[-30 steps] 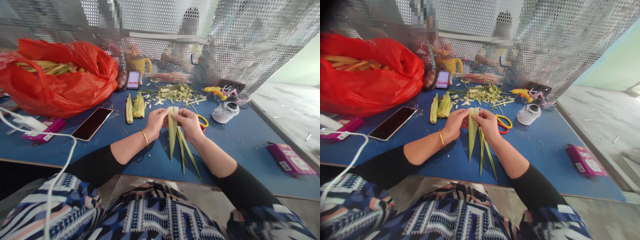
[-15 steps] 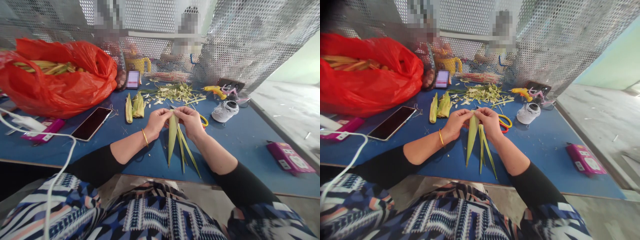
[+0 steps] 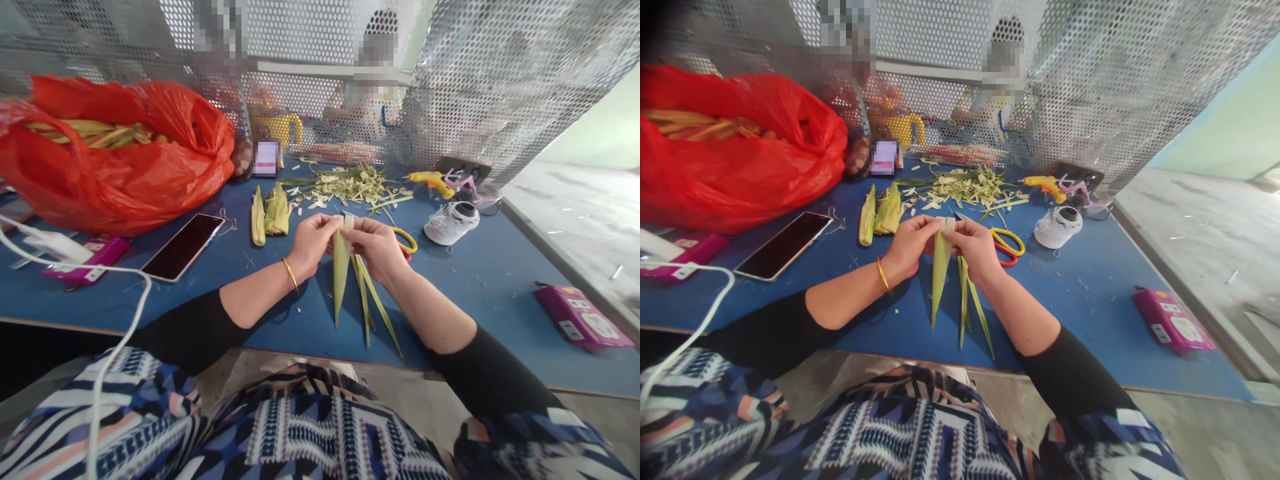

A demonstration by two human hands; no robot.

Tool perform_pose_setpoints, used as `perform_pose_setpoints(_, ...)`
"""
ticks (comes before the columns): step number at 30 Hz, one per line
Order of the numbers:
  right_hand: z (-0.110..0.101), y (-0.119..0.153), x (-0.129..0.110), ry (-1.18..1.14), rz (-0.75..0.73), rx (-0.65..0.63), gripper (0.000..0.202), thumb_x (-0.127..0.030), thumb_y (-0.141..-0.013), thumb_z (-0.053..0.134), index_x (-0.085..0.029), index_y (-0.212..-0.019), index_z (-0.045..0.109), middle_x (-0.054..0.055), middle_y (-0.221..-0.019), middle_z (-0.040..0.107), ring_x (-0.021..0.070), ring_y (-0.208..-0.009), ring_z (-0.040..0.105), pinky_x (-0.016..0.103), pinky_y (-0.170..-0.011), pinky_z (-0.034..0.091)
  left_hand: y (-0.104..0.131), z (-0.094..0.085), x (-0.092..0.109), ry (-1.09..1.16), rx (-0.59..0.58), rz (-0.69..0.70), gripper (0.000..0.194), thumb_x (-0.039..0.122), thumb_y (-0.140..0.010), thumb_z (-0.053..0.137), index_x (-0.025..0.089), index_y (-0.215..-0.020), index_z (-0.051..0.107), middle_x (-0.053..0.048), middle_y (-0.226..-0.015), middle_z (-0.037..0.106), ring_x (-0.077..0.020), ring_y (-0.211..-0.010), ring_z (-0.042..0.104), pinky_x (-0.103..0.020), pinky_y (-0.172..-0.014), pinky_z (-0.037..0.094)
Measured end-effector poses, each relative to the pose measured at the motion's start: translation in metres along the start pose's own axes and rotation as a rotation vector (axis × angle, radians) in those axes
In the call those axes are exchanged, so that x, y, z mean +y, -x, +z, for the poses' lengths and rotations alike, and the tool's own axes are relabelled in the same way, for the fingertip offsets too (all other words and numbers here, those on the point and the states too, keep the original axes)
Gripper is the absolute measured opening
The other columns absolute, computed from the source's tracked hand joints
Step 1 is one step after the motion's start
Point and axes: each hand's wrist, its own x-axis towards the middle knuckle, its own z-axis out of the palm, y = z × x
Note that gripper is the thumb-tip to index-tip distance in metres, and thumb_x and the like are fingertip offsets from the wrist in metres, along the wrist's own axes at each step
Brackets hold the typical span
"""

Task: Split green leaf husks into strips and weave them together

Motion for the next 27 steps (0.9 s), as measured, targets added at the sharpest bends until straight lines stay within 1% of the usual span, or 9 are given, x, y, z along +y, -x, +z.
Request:
perform_pose_setpoints(2, 0.001, -0.001, 0.001, 0.065, -0.073, 0.041, 0.034, -0.040, -0.052, 0.084, -0.019, -0.063, 0.059, -0.002, -0.058, 0.059, 0.0114, -0.054, 0.053, 0.027, -0.054, 0.044, 0.000, 0.000, -0.001, -0.012, -0.011, -0.005, 0.019, 0.022, -0.081, 0.062, 0.018, -0.064, 0.053, 0.005, -0.054, 0.055, -0.0090, -0.044, 0.051, -0.021, -0.044, 0.040)
perform_pose_setpoints(5, 0.002, 0.000, 0.003, 0.200, -0.189, 0.097, 0.031, -0.040, -0.059, 0.080, -0.020, -0.060, 0.056, -0.004, -0.053, 0.054, 0.0099, -0.050, 0.046, 0.026, -0.051, 0.039, 0.001, 0.001, -0.002, -0.014, 0.014, 0.018, 0.022, 0.019, -0.081, 0.060, 0.018, -0.061, 0.050, 0.006, -0.051, 0.051, -0.0074, -0.042, 0.047, -0.019, -0.042, 0.037)
perform_pose_setpoints(8, 0.003, 0.004, 0.001, 0.376, -0.327, 0.125, 0.025, -0.034, -0.068, 0.072, -0.020, -0.059, 0.054, -0.006, -0.051, 0.049, 0.0083, -0.050, 0.040, 0.024, -0.049, 0.033, 0.001, 0.002, -0.003, -0.015, 0.041, 0.028, 0.024, 0.016, -0.082, 0.057, 0.018, -0.060, 0.048, 0.007, -0.049, 0.046, -0.0062, -0.041, 0.042, -0.018, -0.041, 0.034)
perform_pose_setpoints(12, 0.006, 0.010, -0.005, 0.498, -0.470, 0.118, 0.016, -0.026, -0.072, 0.067, -0.020, -0.063, 0.055, -0.006, -0.055, 0.051, 0.0086, -0.053, 0.043, 0.024, -0.053, 0.036, -0.001, 0.002, -0.005, -0.026, 0.052, 0.037, 0.024, 0.018, -0.083, 0.056, 0.018, -0.061, 0.047, 0.007, -0.050, 0.044, -0.0064, -0.042, 0.039, -0.019, -0.042, 0.031)
perform_pose_setpoints(14, 0.007, 0.010, -0.004, 0.404, -0.439, 0.084, 0.015, -0.028, -0.070, 0.070, -0.020, -0.069, 0.057, -0.005, -0.060, 0.055, 0.0093, -0.056, 0.047, 0.024, -0.055, 0.039, -0.005, 0.001, -0.007, -0.037, 0.078, 0.088, 0.024, 0.018, -0.083, 0.056, 0.018, -0.061, 0.047, 0.007, -0.052, 0.044, -0.0066, -0.044, 0.038, -0.019, -0.043, 0.031)
perform_pose_setpoints(17, 0.008, 0.006, 0.002, 0.220, -0.290, 0.008, 0.026, -0.035, -0.064, 0.076, -0.020, -0.074, 0.057, -0.004, -0.062, 0.059, 0.0103, -0.057, 0.052, 0.025, -0.056, 0.042, -0.010, -0.002, -0.010, -0.059, 0.124, 0.199, 0.024, 0.019, -0.083, 0.058, 0.018, -0.061, 0.049, 0.006, -0.056, 0.047, -0.0071, -0.049, 0.040, -0.020, -0.049, 0.035)
perform_pose_setpoints(20, 0.008, 0.004, 0.007, 0.195, -0.222, -0.034, 0.027, -0.036, -0.064, 0.075, -0.019, -0.069, 0.055, -0.005, -0.057, 0.056, 0.0096, -0.053, 0.049, 0.024, -0.052, 0.039, -0.014, -0.003, -0.014, -0.100, 0.144, 0.281, 0.023, 0.018, -0.082, 0.059, 0.018, -0.061, 0.050, 0.006, -0.058, 0.049, -0.0081, -0.055, 0.044, -0.021, -0.056, 0.038)
perform_pose_setpoints(23, 0.009, 0.006, 0.007, 0.275, -0.308, 0.009, 0.020, -0.029, -0.067, 0.071, -0.019, -0.064, 0.054, -0.006, -0.055, 0.051, 0.0080, -0.051, 0.043, 0.023, -0.050, 0.034, -0.014, -0.004, -0.016, -0.145, 0.147, 0.307, 0.022, 0.020, -0.083, 0.059, 0.019, -0.062, 0.050, 0.005, -0.059, 0.049, -0.0088, -0.057, 0.044, -0.021, -0.058, 0.039)
perform_pose_setpoints(27, 0.011, 0.012, 0.002, 0.420, -0.444, 0.075, 0.015, -0.021, -0.070, 0.065, -0.019, -0.062, 0.053, -0.007, -0.054, 0.047, 0.0077, -0.051, 0.039, 0.023, -0.050, 0.030, -0.013, -0.003, -0.016, -0.158, 0.156, 0.289, 0.023, 0.018, -0.083, 0.058, 0.019, -0.062, 0.049, 0.006, -0.058, 0.048, -0.0089, -0.055, 0.042, -0.021, -0.055, 0.036)
